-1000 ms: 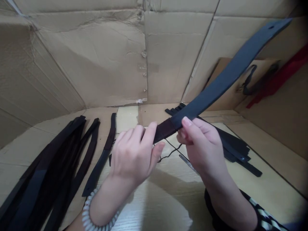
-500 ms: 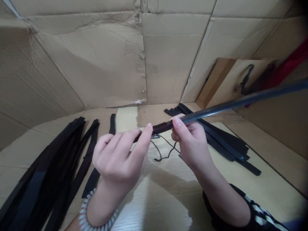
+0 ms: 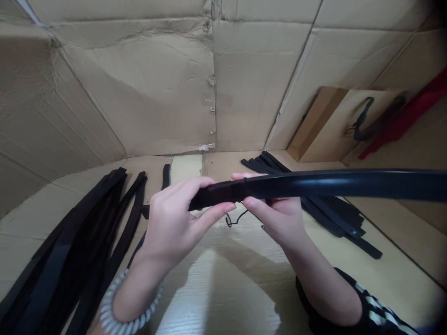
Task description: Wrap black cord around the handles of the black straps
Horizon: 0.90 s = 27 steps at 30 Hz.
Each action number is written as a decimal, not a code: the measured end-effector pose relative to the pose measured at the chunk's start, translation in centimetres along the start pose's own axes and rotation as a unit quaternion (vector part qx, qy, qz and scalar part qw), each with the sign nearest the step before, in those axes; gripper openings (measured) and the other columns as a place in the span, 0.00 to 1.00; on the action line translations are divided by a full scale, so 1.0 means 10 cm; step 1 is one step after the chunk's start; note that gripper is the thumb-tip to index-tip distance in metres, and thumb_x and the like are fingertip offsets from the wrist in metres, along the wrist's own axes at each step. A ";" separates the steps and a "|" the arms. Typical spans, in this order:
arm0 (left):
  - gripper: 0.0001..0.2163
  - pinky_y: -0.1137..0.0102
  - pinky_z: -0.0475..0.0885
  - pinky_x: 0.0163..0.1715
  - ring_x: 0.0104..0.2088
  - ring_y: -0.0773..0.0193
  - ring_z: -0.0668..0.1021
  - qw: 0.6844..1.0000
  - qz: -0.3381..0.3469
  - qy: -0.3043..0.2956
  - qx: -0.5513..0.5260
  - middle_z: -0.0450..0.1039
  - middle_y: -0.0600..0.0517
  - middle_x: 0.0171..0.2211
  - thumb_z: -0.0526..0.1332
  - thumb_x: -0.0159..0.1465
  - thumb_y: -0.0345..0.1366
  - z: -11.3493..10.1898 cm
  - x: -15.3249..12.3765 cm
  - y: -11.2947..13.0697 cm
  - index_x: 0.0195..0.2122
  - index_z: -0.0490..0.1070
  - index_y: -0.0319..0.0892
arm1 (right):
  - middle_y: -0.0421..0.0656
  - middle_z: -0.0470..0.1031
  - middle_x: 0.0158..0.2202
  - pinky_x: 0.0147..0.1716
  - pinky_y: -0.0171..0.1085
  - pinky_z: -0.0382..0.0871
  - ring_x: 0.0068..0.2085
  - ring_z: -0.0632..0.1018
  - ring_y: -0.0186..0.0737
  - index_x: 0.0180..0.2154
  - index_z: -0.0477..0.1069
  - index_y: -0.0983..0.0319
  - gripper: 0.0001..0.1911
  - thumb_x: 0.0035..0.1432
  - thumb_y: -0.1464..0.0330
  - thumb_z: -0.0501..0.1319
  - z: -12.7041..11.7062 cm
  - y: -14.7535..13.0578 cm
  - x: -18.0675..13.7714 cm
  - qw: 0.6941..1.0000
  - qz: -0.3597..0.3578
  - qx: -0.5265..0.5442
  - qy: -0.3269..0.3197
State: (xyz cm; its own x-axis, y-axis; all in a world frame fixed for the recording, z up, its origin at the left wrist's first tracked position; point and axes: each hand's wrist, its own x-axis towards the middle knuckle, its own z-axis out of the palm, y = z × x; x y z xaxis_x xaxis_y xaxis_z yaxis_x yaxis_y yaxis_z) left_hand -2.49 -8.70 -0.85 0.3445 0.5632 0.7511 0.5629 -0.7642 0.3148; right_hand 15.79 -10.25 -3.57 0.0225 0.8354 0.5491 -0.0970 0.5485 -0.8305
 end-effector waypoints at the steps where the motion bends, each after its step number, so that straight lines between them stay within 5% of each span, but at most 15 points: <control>1: 0.13 0.69 0.70 0.25 0.27 0.63 0.79 0.999 0.015 0.033 0.041 0.78 0.52 0.28 0.66 0.62 0.46 0.03 -0.01 0.00 0.35 0.72 0.41 | 0.38 0.82 0.36 0.36 0.33 0.75 0.34 0.79 0.32 0.39 0.80 0.52 0.09 0.55 0.69 0.68 0.03 0.02 0.01 0.999 0.018 0.024 0.017; 5: 0.10 0.67 0.68 0.25 0.25 0.62 0.78 0.979 0.084 0.112 0.148 0.77 0.52 0.26 0.67 0.61 0.40 0.14 -0.07 -0.01 0.33 0.69 0.41 | 0.38 0.78 0.31 0.23 0.29 0.66 0.23 0.68 0.25 0.37 0.79 0.56 0.07 0.55 0.62 0.68 0.13 0.12 0.01 0.992 0.061 0.105 0.034; 11: 0.11 0.68 0.66 0.26 0.25 0.65 0.78 0.956 0.160 0.176 0.171 0.79 0.53 0.28 0.68 0.57 0.27 0.21 -0.10 -0.06 0.31 0.65 0.42 | 0.35 0.65 0.23 0.18 0.28 0.53 0.20 0.58 0.24 0.36 0.79 0.56 0.13 0.56 0.55 0.66 0.09 0.11 -0.01 0.990 0.088 0.110 0.032; 13: 0.11 0.68 0.68 0.28 0.28 0.63 0.80 0.978 0.105 0.132 0.123 0.79 0.52 0.30 0.69 0.58 0.34 0.16 -0.08 -0.05 0.32 0.65 0.42 | 0.35 0.64 0.22 0.18 0.28 0.53 0.20 0.58 0.25 0.38 0.78 0.56 0.11 0.56 0.57 0.67 0.04 0.06 0.00 0.994 0.076 0.078 -0.005; 15: 0.14 0.69 0.71 0.27 0.29 0.63 0.80 0.999 0.020 0.025 0.022 0.79 0.52 0.31 0.66 0.61 0.46 0.08 -0.04 -0.04 0.37 0.68 0.41 | 0.35 0.66 0.23 0.18 0.28 0.57 0.21 0.62 0.26 0.38 0.78 0.56 0.10 0.54 0.60 0.69 -0.01 0.01 0.01 0.997 0.046 0.037 -0.039; 17: 0.15 0.72 0.71 0.25 0.29 0.66 0.80 0.986 -0.034 -0.122 -0.106 0.78 0.54 0.30 0.59 0.67 0.49 0.01 -0.01 -0.02 0.42 0.71 0.41 | 0.37 0.72 0.25 0.20 0.29 0.62 0.24 0.68 0.28 0.37 0.78 0.56 0.10 0.52 0.62 0.70 -0.04 -0.04 0.02 0.998 0.017 0.017 -0.058; 19: 0.14 0.74 0.71 0.25 0.28 0.69 0.79 0.963 -0.050 -0.191 -0.184 0.78 0.56 0.29 0.54 0.70 0.46 -0.01 0.00 -0.01 0.41 0.74 0.43 | 0.39 0.76 0.29 0.21 0.30 0.66 0.27 0.72 0.31 0.37 0.78 0.56 0.10 0.51 0.62 0.71 -0.04 -0.06 0.03 0.999 -0.002 0.006 -0.054; 21: 0.12 0.74 0.69 0.24 0.26 0.69 0.77 0.976 -0.047 -0.141 -0.158 0.77 0.56 0.27 0.58 0.69 0.45 0.02 0.00 -0.01 0.36 0.74 0.43 | 0.40 0.77 0.30 0.22 0.30 0.68 0.28 0.74 0.32 0.38 0.79 0.57 0.10 0.53 0.62 0.70 -0.03 -0.05 0.03 0.999 -0.002 -0.020 -0.037; 23: 0.13 0.72 0.66 0.23 0.23 0.68 0.75 0.998 -0.020 -0.028 -0.048 0.75 0.56 0.24 0.64 0.64 0.47 0.08 -0.02 -0.01 0.32 0.71 0.41 | 0.40 0.77 0.29 0.24 0.31 0.71 0.29 0.75 0.33 0.38 0.79 0.58 0.07 0.56 0.64 0.67 0.00 -0.03 0.04 0.999 0.008 -0.041 -0.030; 27: 0.13 0.67 0.65 0.25 0.22 0.66 0.74 0.983 0.074 0.103 0.133 0.75 0.55 0.23 0.66 0.63 0.43 0.18 -0.06 -0.03 0.28 0.66 0.42 | 0.39 0.80 0.32 0.30 0.30 0.74 0.31 0.78 0.31 0.38 0.79 0.57 0.06 0.59 0.67 0.64 0.03 0.00 0.03 0.999 -0.001 -0.027 -0.031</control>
State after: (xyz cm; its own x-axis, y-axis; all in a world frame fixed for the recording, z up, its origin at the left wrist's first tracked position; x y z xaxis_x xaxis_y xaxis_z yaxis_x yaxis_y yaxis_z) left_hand -1.51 -8.22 -2.45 0.2929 0.3550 0.8878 0.7040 -0.7083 0.0510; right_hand 15.51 -9.96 -3.36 -0.0388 0.8316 0.5540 -0.0431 0.5525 -0.8324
